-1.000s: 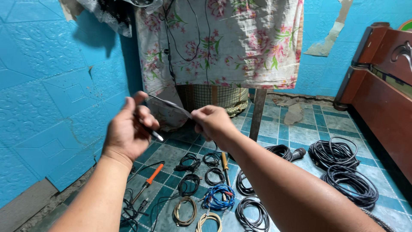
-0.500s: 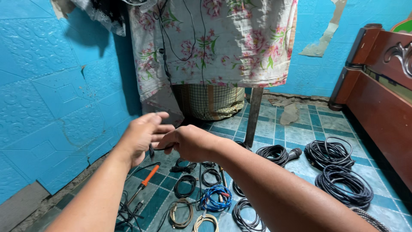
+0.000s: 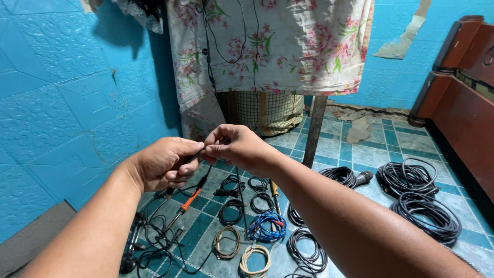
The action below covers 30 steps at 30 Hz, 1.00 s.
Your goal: The person solders cables and connectors using a soldering iron while sitting on the floor. They handle several coiled cables, strip wire ends, and apply heat to join the components.
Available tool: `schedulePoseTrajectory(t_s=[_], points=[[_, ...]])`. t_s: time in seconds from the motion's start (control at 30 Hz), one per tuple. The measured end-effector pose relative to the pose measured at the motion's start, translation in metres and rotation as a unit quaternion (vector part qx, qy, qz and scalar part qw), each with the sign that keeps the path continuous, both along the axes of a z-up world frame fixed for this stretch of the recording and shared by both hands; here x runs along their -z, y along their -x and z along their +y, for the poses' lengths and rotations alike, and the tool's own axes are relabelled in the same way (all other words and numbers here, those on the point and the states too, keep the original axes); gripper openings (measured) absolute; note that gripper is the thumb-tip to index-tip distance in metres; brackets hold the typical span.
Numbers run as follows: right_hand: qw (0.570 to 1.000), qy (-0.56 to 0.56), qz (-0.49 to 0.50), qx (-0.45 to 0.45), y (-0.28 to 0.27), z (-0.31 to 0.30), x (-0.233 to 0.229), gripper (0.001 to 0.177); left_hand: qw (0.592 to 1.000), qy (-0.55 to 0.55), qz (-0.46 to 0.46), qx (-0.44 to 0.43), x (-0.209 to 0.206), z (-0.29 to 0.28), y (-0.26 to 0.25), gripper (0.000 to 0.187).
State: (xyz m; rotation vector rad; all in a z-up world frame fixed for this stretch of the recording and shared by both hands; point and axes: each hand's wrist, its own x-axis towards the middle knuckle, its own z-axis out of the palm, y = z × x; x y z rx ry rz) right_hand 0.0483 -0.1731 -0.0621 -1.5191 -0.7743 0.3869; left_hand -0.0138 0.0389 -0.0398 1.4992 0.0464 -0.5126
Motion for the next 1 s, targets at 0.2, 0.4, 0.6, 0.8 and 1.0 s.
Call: schedulePoseTrajectory(t_s=[0.2,0.4,0.6,0.8,1.0], points=[[0.997,0.035,0.069,-0.015,0.007,0.011,0.000,0.028,0.997,0.042,-0.058,-0.006,0.005,0.006,0.003,0.035],[0.973,0.181,-0.068,0.128,0.000,0.010,0.003,0.029,0.976,-0.191,-0.101,-0.032,0.005,-0.007,0.002,0.032],[0.963,0.187,-0.069,0.181,0.000,-0.002,0.004,0.029,0.955,-0.278,-0.087,-0.061,0.016,-0.012,-0.002,0.020],[0.932,0.244,-0.116,0.239,0.003,-0.005,0.005,0.031,0.962,-0.214,-0.112,-0.124,0.021,-0.023,-0.013,0.020],[0.968,0.121,0.068,0.208,0.004,-0.009,0.007,0.023,0.991,-0.088,-0.077,-0.059,0.016,-0.028,-0.009,0.026]])
